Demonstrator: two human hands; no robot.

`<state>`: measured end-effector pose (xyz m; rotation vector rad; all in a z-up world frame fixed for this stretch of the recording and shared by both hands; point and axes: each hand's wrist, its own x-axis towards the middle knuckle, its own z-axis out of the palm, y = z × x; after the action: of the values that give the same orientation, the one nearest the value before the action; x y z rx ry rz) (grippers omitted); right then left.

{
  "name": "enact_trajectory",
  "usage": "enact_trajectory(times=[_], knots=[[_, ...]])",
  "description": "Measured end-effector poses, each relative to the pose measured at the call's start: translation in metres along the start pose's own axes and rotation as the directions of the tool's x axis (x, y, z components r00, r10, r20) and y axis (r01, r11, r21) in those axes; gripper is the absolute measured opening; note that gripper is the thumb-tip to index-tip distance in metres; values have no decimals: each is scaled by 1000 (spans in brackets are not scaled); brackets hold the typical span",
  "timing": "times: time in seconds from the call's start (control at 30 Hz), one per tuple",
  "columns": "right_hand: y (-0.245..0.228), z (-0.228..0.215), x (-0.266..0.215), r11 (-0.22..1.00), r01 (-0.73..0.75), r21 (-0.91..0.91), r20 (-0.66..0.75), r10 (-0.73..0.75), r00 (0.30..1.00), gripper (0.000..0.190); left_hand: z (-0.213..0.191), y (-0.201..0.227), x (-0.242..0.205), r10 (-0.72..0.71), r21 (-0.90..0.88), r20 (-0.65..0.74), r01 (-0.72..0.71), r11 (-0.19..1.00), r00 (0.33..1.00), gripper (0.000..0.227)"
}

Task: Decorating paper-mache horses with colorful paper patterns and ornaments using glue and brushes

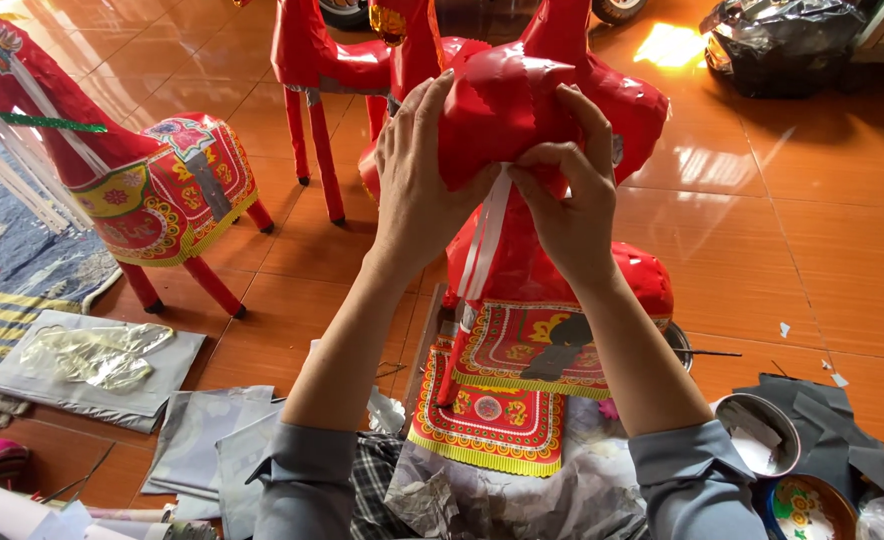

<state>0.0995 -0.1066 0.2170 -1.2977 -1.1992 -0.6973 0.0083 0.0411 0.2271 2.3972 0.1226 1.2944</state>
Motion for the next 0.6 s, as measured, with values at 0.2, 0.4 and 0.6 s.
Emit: enact_trajectory(times=[0.2, 0.4, 0.6], knots=[[-7, -3, 4, 991, -128, -40, 0, 128, 992, 23, 1, -3, -1, 55, 29, -52, -54, 998, 997, 79], [-7, -4, 5, 988, -144, -60, -16, 144, 989, 28, -2, -7, 1, 72, 24, -21, -72, 997, 997, 87], [-9, -24, -2, 987, -159, -9, 29, 159, 987, 22, -5, -17, 3, 114, 57, -6, -114, 992, 993, 89]])
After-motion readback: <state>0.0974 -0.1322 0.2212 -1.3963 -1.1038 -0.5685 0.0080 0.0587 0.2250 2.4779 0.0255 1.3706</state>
